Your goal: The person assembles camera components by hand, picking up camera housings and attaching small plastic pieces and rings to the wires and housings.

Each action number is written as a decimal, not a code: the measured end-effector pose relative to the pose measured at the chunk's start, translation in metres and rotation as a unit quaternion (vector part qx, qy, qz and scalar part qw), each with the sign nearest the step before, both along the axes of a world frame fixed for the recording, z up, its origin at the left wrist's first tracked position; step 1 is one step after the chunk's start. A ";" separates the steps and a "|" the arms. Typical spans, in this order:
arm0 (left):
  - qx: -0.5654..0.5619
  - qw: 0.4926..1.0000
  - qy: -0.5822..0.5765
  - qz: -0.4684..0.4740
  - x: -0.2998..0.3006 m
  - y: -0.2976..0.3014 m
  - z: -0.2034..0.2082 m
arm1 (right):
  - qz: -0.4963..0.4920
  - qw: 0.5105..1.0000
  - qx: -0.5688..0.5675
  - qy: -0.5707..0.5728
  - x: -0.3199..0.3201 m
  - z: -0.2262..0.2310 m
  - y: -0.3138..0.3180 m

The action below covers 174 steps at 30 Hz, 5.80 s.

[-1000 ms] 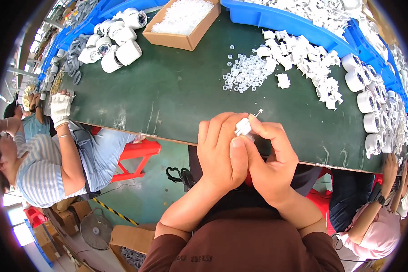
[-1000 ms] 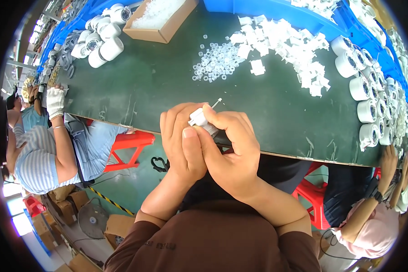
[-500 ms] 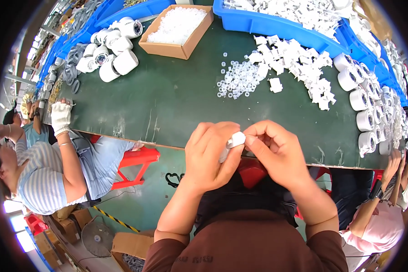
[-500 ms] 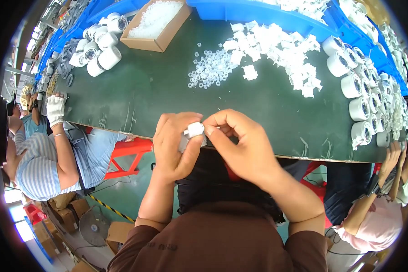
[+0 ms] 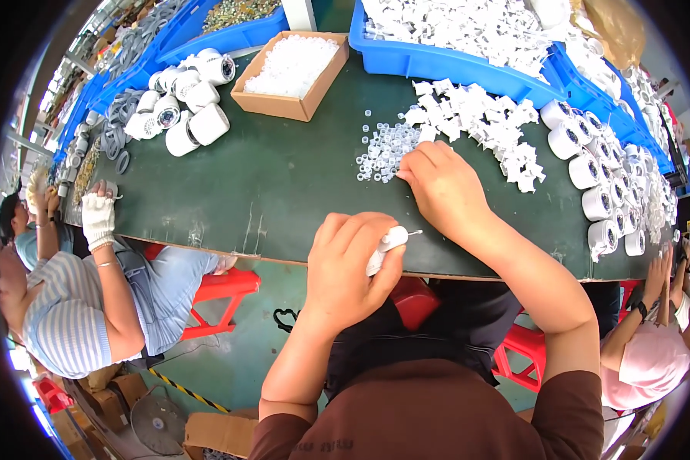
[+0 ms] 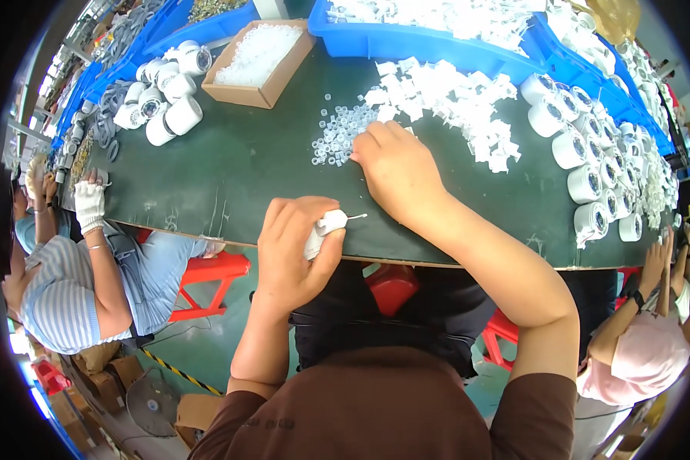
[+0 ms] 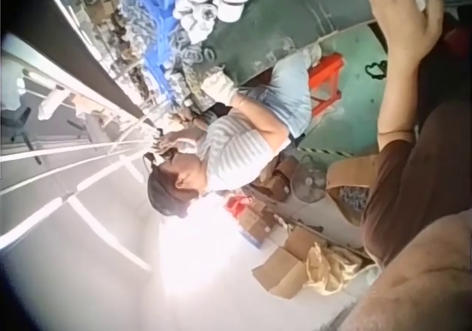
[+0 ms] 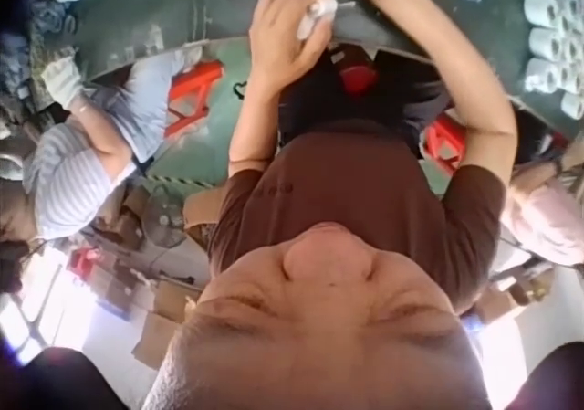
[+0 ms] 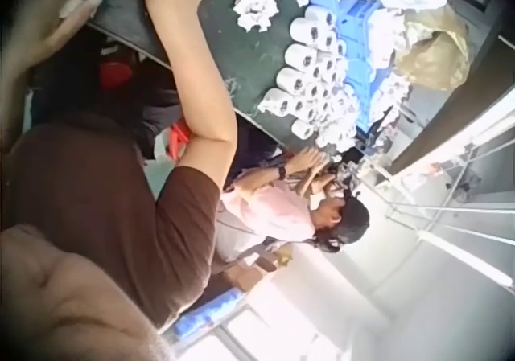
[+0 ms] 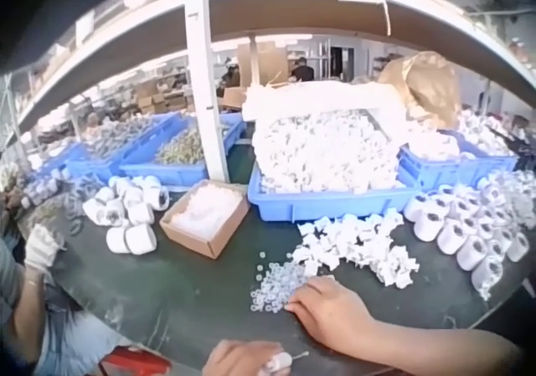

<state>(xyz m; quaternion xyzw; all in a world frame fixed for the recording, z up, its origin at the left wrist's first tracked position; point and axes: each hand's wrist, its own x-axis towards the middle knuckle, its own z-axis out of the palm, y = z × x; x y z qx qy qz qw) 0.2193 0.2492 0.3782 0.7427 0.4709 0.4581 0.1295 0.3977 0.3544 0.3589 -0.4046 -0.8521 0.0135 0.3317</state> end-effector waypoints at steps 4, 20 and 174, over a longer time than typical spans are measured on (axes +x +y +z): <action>-0.017 0.999 0.033 0.009 -0.006 0.003 0.003 | 0.004 0.995 -0.087 0.053 0.006 0.017 -0.016; -0.033 0.997 0.070 0.014 0.008 0.005 0.006 | 0.107 0.725 -0.527 0.430 0.017 0.036 -0.075; -0.424 0.766 -0.472 -0.108 0.018 -0.019 0.013 | 0.165 0.894 -0.340 0.240 0.042 0.035 -0.077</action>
